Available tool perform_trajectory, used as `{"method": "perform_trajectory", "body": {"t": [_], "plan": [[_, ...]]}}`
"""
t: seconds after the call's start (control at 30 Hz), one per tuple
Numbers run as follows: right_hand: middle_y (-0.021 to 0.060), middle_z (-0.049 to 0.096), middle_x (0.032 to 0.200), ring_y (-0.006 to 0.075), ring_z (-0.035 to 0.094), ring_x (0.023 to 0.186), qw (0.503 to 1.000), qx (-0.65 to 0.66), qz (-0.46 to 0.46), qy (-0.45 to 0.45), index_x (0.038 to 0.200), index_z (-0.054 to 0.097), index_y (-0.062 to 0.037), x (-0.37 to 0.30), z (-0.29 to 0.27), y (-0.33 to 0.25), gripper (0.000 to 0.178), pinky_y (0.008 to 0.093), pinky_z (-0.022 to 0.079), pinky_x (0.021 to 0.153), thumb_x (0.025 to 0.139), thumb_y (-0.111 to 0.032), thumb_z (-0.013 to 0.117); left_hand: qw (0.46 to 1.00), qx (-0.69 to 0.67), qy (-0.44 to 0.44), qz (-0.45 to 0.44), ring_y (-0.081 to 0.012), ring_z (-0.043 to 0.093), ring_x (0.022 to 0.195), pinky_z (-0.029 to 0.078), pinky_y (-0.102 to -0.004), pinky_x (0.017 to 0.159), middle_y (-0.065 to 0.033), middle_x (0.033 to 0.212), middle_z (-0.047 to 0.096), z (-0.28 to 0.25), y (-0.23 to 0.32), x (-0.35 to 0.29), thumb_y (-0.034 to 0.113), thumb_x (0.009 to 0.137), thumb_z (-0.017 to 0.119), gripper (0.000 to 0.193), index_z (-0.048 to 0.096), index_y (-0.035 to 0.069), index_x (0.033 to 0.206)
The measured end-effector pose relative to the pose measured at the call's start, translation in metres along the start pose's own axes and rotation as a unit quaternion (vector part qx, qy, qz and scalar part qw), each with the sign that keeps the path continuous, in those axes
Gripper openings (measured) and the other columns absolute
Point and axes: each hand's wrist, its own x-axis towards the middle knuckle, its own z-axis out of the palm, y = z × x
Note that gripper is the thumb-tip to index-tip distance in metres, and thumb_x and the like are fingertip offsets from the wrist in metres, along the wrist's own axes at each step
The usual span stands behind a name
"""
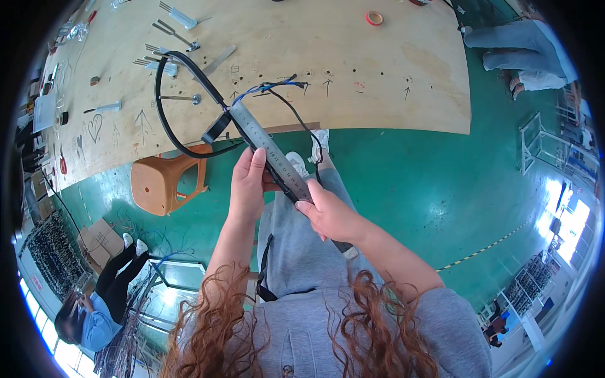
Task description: Wrap electrical tape around a bundle of wires to secure them on an assembly jig.
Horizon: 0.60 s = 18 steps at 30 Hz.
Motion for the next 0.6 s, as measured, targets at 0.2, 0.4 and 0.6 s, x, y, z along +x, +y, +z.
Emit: {"method": "perform_trajectory", "body": {"t": [0.2,0.4,0.6], "plan": [[0.0016,0.042,0.06,0.0075,0.04,0.04,1.0,-0.001,0.01,-0.004,0.105,0.034,-0.0007,0.005,-0.002,0.003,0.018,0.0245,0.037,0.035,0.092,-0.011,0.042,1.0,0.007,0.015,0.006,-0.0126,0.062,0.063,0.053,-0.0259,0.053,-0.0042,0.079,0.059,0.001,-0.005,0.0,0.026,0.095,0.04,0.022,0.047,0.005,0.096],[0.0017,0.042,0.062,0.0073,0.039,0.04,0.999,-0.029,0.025,0.002,0.104,0.035,-0.0007,0.01,-0.007,0.004,0.018,0.0243,0.037,0.035,0.092,-0.011,0.043,0.999,-0.008,0.032,0.014,-0.0081,0.059,0.063,0.051,-0.0235,0.053,0.0,0.076,0.058,0.004,-0.01,0.001,0.028,0.095,0.04,0.023,0.05,0.008,0.096],[0.0029,0.043,0.059,0.0093,0.04,0.039,0.999,-0.04,0.022,0.006,0.105,0.034,0.0003,0.017,-0.007,0.005,0.022,0.0266,0.035,0.035,0.092,-0.014,0.044,0.996,-0.029,0.051,0.061,-0.0124,0.061,0.07,0.051,-0.025,0.061,-0.0066,0.083,0.062,-0.004,-0.014,0.016,0.027,0.095,0.039,0.027,0.051,0.003,0.096]]}}
